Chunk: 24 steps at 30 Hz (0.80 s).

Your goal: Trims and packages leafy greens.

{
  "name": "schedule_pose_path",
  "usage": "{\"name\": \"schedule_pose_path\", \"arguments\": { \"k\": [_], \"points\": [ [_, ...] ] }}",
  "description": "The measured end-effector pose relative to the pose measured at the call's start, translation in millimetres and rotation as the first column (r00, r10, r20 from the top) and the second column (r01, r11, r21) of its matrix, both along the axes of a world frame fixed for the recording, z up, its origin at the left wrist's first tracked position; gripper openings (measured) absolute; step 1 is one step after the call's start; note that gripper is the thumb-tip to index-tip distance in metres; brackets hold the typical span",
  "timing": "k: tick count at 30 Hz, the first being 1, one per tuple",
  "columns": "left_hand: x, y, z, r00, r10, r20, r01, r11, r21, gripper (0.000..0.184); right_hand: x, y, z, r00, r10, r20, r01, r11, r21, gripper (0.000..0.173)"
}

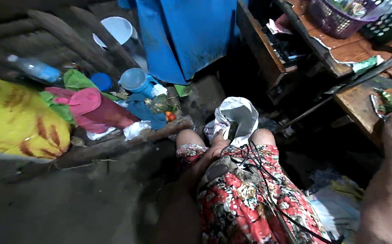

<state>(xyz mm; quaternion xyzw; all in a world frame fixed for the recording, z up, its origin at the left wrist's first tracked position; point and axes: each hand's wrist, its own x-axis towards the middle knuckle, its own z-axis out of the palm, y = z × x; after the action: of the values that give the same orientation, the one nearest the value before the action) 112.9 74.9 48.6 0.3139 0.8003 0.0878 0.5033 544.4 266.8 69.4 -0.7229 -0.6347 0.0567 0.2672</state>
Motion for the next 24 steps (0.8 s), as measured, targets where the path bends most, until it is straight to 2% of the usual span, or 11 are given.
{"name": "schedule_pose_path", "arguments": {
  "k": [2,3,5,7,11,14,24],
  "points": [
    [-21,-10,-94,0.991,0.09,-0.099,-0.078,0.99,0.119,0.088,3,3,-2,1.0,-0.006,0.016,0.006,1.0,0.002,0.044],
    [-27,-12,-128,0.979,0.14,-0.145,-0.115,0.979,0.166,0.096,3,4,-3,1.0,-0.011,0.016,0.011,1.0,0.0,0.043],
    [-32,-12,-151,0.978,0.174,-0.114,-0.148,0.967,0.206,0.095,-1,3,2,1.0,-0.017,0.008,0.017,1.0,-0.008,0.043],
    [-32,-12,-150,0.987,0.154,-0.047,-0.141,0.968,0.208,0.09,-4,2,4,1.0,-0.013,0.002,0.013,1.0,-0.007,0.043],
    [-29,-9,-139,0.99,0.137,-0.04,-0.123,0.959,0.255,0.087,0,6,1,1.0,0.001,0.013,-0.001,1.0,0.004,0.044],
    [-28,-9,-138,0.984,0.177,0.009,-0.169,0.92,0.353,0.091,-1,6,2,1.0,-0.014,0.02,0.014,1.0,-0.011,0.044],
    [-34,-2,-152,0.947,0.301,0.109,-0.32,0.864,0.388,0.086,-28,-20,28,0.999,0.002,-0.05,-0.001,1.0,0.011,0.038]
  ]
}}
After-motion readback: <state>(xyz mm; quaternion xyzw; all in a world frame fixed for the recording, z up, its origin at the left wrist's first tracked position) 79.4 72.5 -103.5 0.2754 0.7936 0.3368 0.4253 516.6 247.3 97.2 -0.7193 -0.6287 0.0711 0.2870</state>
